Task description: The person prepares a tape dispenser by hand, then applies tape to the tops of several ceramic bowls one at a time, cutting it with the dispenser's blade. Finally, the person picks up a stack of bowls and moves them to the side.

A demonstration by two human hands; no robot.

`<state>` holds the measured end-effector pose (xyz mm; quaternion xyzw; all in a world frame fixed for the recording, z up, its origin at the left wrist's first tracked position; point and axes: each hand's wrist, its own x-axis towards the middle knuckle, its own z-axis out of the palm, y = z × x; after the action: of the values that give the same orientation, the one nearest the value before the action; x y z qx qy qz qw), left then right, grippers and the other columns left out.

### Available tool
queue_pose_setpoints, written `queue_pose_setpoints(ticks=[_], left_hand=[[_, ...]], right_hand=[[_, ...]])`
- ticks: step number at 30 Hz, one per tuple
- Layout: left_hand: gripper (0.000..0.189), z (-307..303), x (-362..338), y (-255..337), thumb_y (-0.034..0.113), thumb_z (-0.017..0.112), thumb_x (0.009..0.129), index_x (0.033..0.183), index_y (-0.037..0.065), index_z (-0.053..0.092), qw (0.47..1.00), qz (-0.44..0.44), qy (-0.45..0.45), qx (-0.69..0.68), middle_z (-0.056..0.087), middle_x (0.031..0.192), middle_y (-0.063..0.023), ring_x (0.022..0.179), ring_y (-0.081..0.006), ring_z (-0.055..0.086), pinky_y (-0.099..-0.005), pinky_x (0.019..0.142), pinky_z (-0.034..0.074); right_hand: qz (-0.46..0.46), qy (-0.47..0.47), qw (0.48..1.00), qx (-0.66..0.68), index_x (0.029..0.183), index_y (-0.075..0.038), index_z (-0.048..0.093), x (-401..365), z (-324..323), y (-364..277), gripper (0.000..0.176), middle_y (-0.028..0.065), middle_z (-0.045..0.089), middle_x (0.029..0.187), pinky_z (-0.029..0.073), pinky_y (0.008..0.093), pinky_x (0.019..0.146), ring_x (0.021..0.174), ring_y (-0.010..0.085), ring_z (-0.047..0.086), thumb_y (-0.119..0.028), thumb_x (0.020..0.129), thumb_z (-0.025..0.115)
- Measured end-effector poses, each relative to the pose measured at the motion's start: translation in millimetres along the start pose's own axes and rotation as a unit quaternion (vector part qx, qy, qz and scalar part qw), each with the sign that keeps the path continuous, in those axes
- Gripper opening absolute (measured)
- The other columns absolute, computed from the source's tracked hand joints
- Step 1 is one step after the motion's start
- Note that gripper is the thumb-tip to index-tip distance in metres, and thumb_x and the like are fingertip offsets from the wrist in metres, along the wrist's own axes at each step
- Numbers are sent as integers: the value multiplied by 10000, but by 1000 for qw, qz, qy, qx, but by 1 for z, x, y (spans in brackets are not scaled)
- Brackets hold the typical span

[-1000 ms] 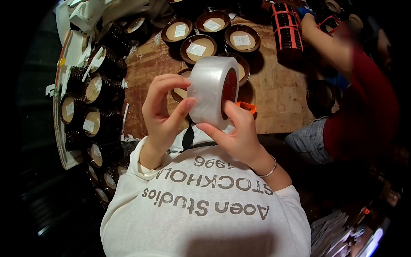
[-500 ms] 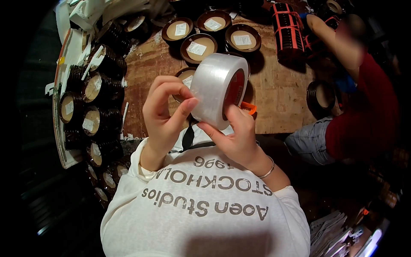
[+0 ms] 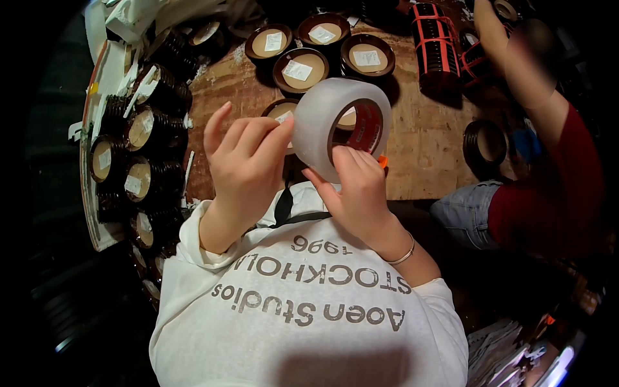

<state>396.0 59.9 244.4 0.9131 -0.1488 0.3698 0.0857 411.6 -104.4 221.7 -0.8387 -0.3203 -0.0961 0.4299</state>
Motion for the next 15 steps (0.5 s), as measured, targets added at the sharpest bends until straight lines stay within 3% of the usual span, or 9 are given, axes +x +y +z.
queue_pose_setpoints(ticks=[1,3,6,10,12,13,15], left_hand=[[182,2,0,0,72,571,613,787,44,614,1000,0,0,0,510,698,-14,684,-155,505,-396,945,315],[49,6,0,0,74,558,607,649,62,537,999,16,-42,27,434,631,-20,642,-154,476,-385,946,331],[88,15,-2,1,78,553,599,581,81,467,997,43,-47,42,393,614,-24,635,-153,462,-379,948,328],[71,21,-2,-3,84,548,594,611,74,480,997,54,-50,35,404,625,-26,653,-165,473,-377,926,340],[103,14,3,-8,61,596,649,719,69,521,990,22,-130,-46,502,731,-41,708,-201,502,-362,890,355],[103,13,4,-10,61,596,649,719,69,521,990,22,-130,-46,502,731,-41,708,-201,502,-362,890,355],[120,11,6,-17,60,605,666,757,56,527,973,-1,-152,-173,514,738,-59,726,-230,509,-372,859,371]], right_hand=[[6,-11,1000,-5,758,7,476,0,1,1,282,141,513,668,388,372,537,591,325,501,-125,670,708],[13,-22,1000,-10,753,8,470,-1,2,2,279,139,505,658,386,377,539,590,324,497,-122,670,702],[35,-38,999,-16,736,4,457,-4,5,5,277,143,500,655,385,380,537,593,327,497,-118,673,697],[62,-38,997,0,733,3,453,-8,7,7,277,151,506,662,388,384,541,600,332,504,-123,678,694],[75,-43,996,8,737,3,455,-9,7,7,277,152,509,665,390,384,542,602,333,505,-126,681,694],[82,-51,995,-2,740,4,458,-9,6,7,278,152,513,669,391,384,543,603,332,507,-134,686,693],[87,-59,994,-12,744,4,460,-10,6,8,280,153,517,673,393,384,545,605,331,509,-142,691,693]])
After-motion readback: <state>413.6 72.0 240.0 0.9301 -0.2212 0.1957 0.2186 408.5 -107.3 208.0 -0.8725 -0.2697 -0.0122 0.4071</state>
